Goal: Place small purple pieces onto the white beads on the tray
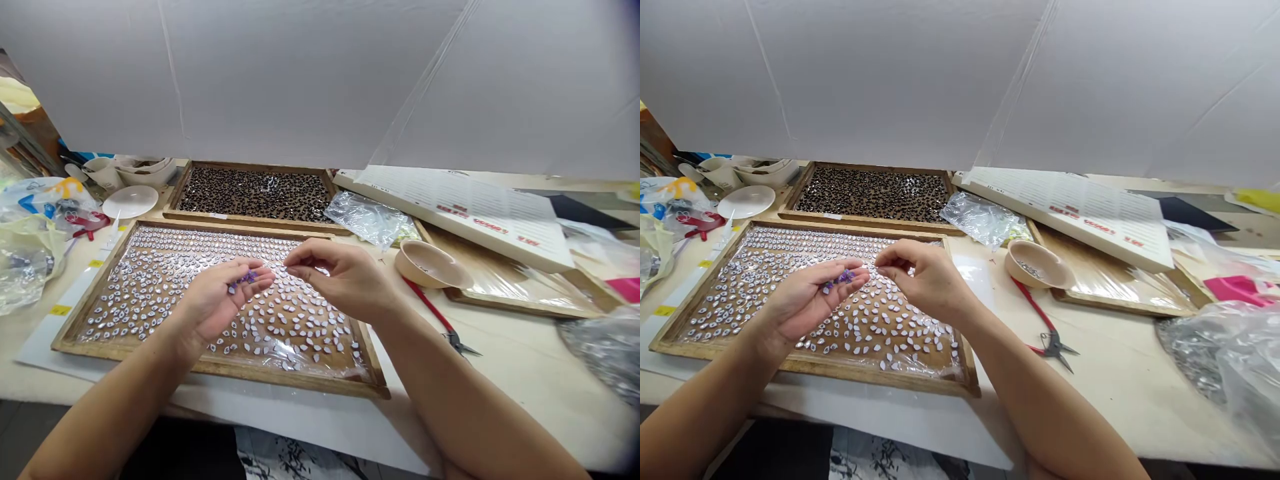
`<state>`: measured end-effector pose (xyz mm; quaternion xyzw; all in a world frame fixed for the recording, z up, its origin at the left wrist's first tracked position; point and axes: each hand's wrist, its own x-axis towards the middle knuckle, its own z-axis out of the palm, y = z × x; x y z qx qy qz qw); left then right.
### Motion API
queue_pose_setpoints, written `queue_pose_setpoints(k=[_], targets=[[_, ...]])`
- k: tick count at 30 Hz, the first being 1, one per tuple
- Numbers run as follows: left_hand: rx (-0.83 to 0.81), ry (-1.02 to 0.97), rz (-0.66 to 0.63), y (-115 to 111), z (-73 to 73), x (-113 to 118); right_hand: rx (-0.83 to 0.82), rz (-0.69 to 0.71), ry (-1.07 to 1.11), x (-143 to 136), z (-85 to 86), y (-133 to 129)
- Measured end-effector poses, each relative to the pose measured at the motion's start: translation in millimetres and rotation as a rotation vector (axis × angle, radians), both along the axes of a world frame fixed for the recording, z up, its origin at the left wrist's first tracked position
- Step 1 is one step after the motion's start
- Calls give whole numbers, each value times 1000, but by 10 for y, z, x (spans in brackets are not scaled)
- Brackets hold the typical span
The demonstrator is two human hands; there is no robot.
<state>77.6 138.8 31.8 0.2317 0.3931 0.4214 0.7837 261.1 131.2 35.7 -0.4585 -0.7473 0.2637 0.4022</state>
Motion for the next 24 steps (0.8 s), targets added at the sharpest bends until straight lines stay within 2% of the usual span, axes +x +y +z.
queue_pose_setpoints(k=[5,9,14,19,24], targets=[[36,43,55,65,3,-32,-120,17,-77,-6,-43,-13],[39,59,-5,90,-6,-56,-215,23,-184,-65,-44,-17],[30,61,-63,79,-27,-70,-192,17,-335,-119,-51,32],[32,85,-93,66,-81,-55,-154,7,-551,-62,-243,51],[-5,102,-115,81,-78,-43,-161,-28,-613,-59,-447,71]])
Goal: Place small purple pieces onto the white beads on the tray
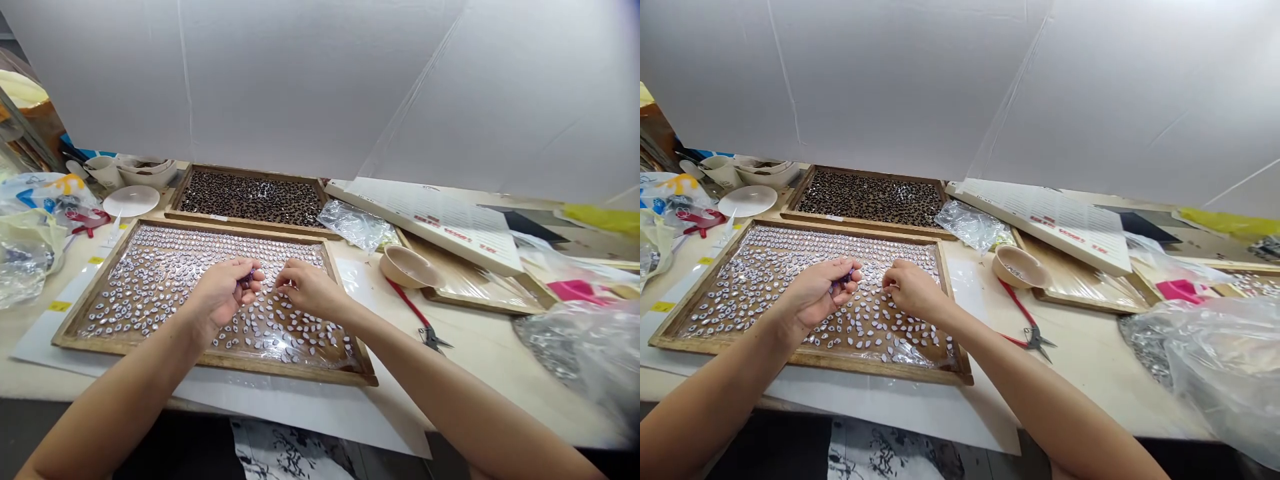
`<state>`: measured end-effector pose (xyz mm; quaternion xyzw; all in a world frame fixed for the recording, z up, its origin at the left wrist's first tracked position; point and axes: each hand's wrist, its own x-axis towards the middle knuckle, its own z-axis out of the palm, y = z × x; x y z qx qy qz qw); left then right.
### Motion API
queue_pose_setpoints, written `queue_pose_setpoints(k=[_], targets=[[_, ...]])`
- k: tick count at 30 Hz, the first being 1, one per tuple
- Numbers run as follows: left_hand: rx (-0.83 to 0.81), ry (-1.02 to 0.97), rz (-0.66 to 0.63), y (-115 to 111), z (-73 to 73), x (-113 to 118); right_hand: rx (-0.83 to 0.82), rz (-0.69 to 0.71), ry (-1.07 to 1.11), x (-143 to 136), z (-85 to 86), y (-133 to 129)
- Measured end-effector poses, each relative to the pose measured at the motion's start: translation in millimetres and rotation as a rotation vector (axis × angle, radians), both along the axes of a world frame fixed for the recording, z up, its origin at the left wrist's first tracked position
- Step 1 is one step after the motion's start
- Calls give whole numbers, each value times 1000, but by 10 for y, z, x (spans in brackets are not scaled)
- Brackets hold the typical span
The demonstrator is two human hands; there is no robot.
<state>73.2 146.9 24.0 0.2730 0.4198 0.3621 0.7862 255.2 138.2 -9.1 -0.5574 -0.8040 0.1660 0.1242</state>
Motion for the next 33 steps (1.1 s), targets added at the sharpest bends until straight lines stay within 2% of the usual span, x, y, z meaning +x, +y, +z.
queue_pose_setpoints(k=[8,16,19,22,25,28,33], targets=[[-32,25,-21,6,23,9,2,35,-121,-59,-34,41],[-30,17,-41,2,-38,32,-2,-32,-91,-66,-95,68],[-47,-46,-32,-3,-47,31,42,-71,2,-17,-6,67],[-87,-119,-11,-11,-45,29,185,-114,176,22,162,23],[-129,-157,4,-23,-37,38,311,-22,317,-20,275,-58],[-126,-168,16,-37,-30,53,307,95,293,-123,267,-126],[-122,-154,-25,-45,-44,73,191,36,165,-208,215,-125]])
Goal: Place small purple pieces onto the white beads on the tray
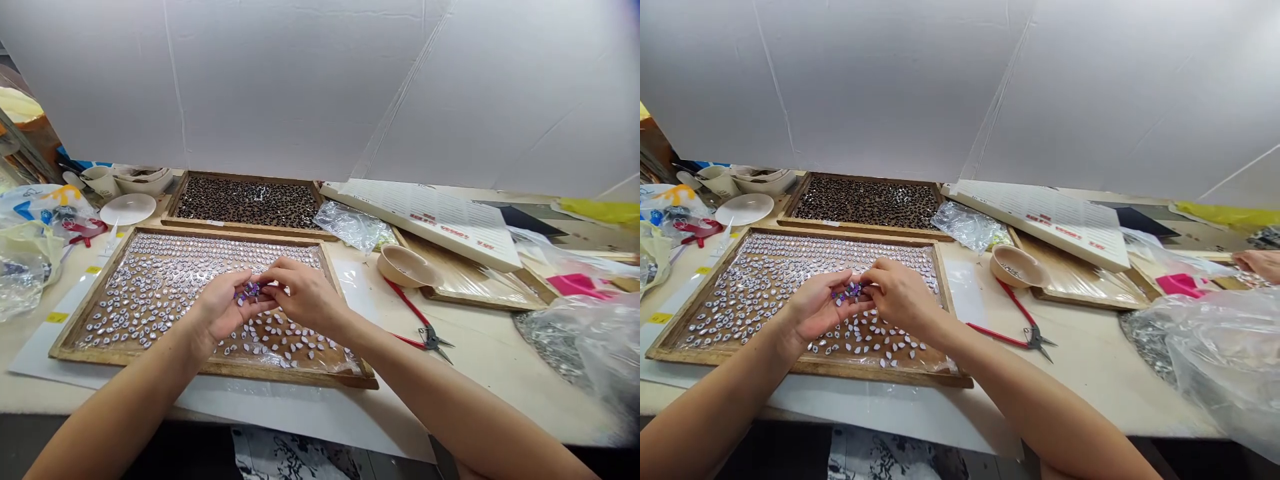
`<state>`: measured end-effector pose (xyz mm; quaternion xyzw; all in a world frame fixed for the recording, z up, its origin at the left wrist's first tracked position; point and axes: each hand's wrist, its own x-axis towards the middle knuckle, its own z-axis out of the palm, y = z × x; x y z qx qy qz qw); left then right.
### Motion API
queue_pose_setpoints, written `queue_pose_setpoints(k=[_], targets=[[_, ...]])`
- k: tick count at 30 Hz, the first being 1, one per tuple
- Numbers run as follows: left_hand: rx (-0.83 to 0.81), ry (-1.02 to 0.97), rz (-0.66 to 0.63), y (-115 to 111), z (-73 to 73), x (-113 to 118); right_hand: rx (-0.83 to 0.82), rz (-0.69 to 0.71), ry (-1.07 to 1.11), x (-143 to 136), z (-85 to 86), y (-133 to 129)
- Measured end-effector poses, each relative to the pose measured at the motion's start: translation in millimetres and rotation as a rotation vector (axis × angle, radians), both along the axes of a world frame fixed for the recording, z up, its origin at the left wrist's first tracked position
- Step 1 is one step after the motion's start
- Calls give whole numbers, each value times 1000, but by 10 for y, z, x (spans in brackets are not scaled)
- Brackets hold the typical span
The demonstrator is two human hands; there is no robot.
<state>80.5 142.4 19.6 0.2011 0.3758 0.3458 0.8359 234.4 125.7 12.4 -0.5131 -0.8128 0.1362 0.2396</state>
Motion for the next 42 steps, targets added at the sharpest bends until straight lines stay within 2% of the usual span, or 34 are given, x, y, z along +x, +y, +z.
queue_pose_setpoints(k=[7,11,13,16,18,21,26,33,38,42], targets=[[1,72,-26,-22,-2,35,-154,14,-39,-11,30,91],[31,80,-15,-18,12,36,-137,7,103,13,70,92],[75,88,21,0,9,18,-123,-25,212,75,101,82],[155,105,140,37,4,-19,-145,-93,300,203,107,49],[176,113,211,53,12,-38,-192,-123,282,272,60,16],[160,130,252,51,34,-41,-268,-112,162,305,-67,-36],[139,134,234,34,26,-12,-242,-47,-91,235,-232,-81],[149,133,223,35,4,-11,-222,-30,-278,157,-262,-90],[166,117,147,13,27,-19,-224,-72,-264,137,-253,-79],[143,98,92,3,32,-30,-159,-135,-98,194,-141,-48]])
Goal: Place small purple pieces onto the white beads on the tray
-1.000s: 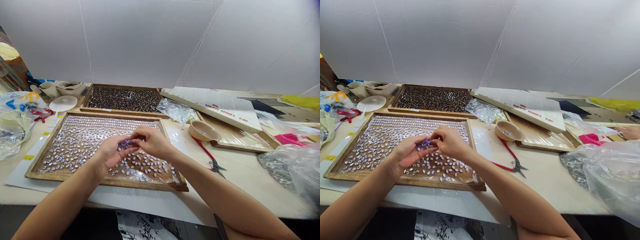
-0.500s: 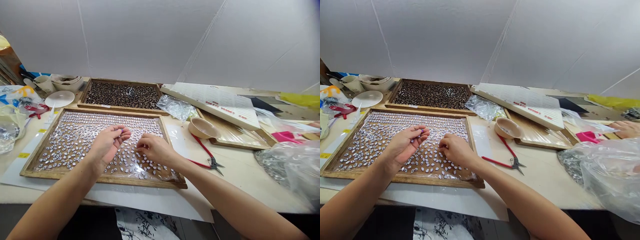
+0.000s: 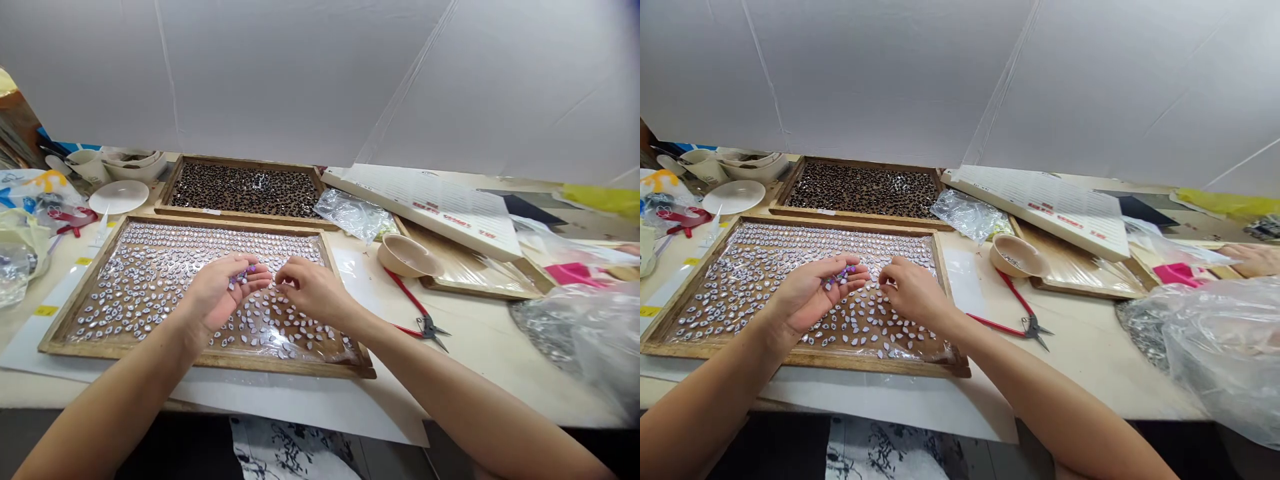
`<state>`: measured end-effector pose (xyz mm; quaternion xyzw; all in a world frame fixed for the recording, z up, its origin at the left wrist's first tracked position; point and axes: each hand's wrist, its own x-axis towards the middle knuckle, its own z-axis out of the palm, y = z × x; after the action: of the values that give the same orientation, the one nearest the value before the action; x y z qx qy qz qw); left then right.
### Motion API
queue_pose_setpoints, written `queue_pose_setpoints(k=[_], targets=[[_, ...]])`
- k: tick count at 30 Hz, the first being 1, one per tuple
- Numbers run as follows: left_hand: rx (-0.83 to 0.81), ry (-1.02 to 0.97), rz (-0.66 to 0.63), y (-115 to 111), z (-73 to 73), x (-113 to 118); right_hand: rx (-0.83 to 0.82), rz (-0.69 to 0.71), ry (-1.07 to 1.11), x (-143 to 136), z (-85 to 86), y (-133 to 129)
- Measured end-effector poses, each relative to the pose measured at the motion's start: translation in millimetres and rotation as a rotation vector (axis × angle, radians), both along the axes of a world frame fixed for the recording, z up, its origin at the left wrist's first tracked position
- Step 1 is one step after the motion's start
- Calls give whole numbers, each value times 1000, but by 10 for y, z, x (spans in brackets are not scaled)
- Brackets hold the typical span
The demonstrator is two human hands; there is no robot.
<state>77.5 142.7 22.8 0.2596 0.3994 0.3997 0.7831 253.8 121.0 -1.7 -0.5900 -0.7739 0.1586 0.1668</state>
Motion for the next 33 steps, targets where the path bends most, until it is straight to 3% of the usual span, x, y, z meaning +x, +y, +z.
queue_pose_setpoints(k=[5,9,14,23,29,33], targets=[[-49,-41,-97,5,-23,-2,234,81,232,-51,143,21],[-52,-56,-103,16,-55,3,191,174,138,-179,132,45],[-62,-45,-109,25,-44,2,159,156,73,-201,90,85],[-48,-24,-56,46,-14,-1,254,175,348,-30,180,-44],[-41,-19,-30,36,-21,11,131,129,292,148,-75,-223],[-48,0,-37,22,-27,24,138,149,226,161,-218,-272]])
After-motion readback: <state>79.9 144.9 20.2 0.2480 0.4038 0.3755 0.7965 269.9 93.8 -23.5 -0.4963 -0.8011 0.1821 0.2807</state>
